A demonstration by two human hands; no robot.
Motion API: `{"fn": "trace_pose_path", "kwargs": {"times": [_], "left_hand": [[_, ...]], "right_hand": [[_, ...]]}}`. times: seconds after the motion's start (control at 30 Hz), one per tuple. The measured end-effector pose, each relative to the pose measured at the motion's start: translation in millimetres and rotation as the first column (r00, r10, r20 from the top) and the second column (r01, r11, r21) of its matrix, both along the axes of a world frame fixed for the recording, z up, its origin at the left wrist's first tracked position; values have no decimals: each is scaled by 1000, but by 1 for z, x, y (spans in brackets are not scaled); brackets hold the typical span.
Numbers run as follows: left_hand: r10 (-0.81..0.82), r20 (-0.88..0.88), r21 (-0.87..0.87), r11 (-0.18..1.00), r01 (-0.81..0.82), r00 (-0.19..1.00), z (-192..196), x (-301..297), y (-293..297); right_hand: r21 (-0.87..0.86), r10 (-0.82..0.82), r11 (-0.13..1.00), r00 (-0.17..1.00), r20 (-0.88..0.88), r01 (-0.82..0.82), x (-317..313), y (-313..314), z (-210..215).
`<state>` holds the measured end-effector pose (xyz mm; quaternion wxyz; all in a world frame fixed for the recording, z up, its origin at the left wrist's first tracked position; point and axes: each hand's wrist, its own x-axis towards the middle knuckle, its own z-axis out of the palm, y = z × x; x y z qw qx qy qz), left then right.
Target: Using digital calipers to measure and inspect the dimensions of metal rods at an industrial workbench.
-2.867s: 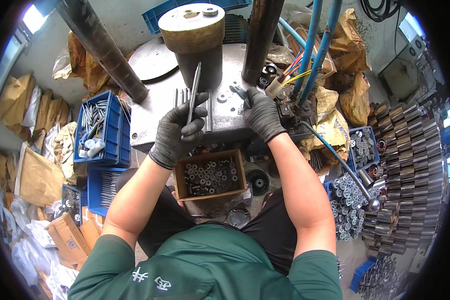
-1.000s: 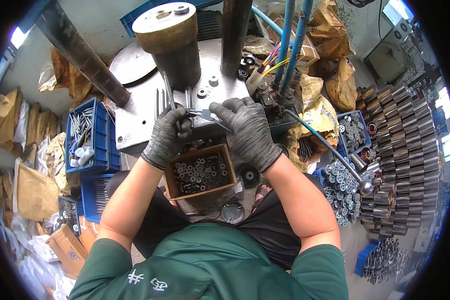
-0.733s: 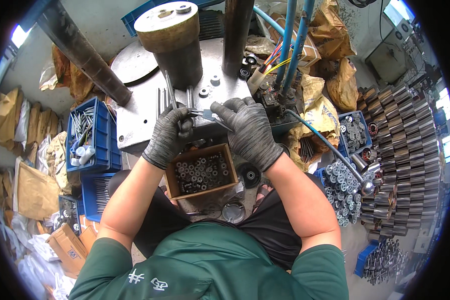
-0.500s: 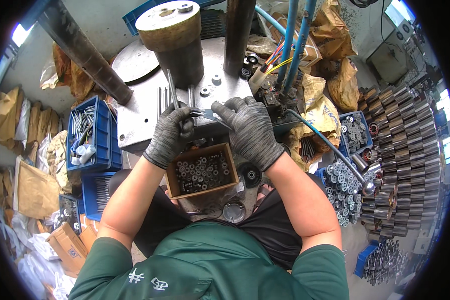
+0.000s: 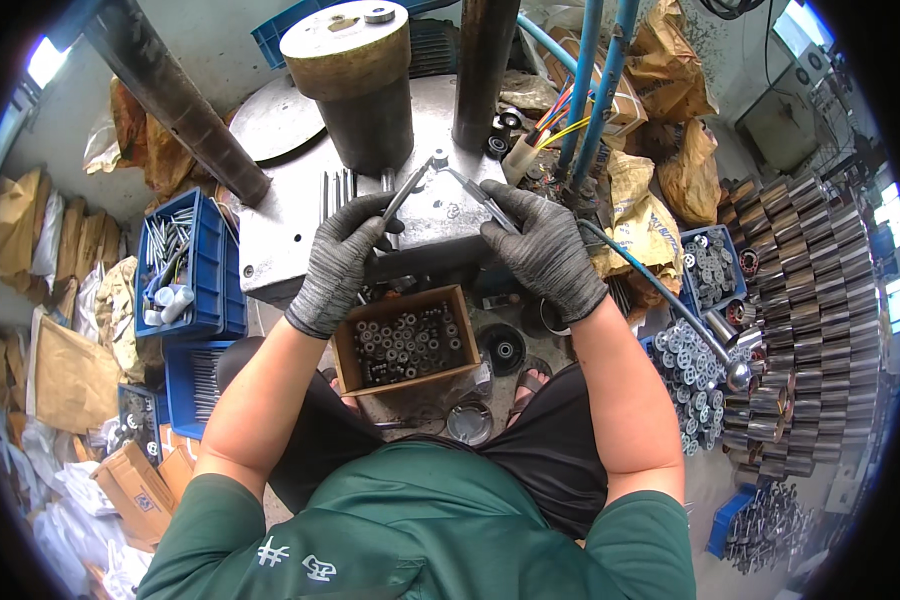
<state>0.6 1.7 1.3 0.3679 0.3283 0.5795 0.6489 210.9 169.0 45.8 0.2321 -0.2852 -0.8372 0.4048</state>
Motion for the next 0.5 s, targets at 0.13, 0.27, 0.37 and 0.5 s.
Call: {"fn": "trace_pose_path", "kwargs": {"times": [0.13, 0.27, 0.37, 0.5], "left_hand": [[43, -48, 125, 991, -37, 998, -6, -1, 1], [11, -148, 37, 999, -6, 989, -4, -5, -3], [-22, -311, -93, 996, -7, 950, 7, -2, -8], [-82, -403, 12, 995, 94, 912, 3, -5, -10]], "right_hand": [[-14, -4, 1000, 1000, -14, 4, 4, 4, -6], [-36, 13, 999, 997, 71, -10, 8, 1, 2], [-94, 172, 982, 979, 110, -162, 13, 8, 3], [-69, 256, 966, 953, 163, -248, 18, 10, 8]]}}
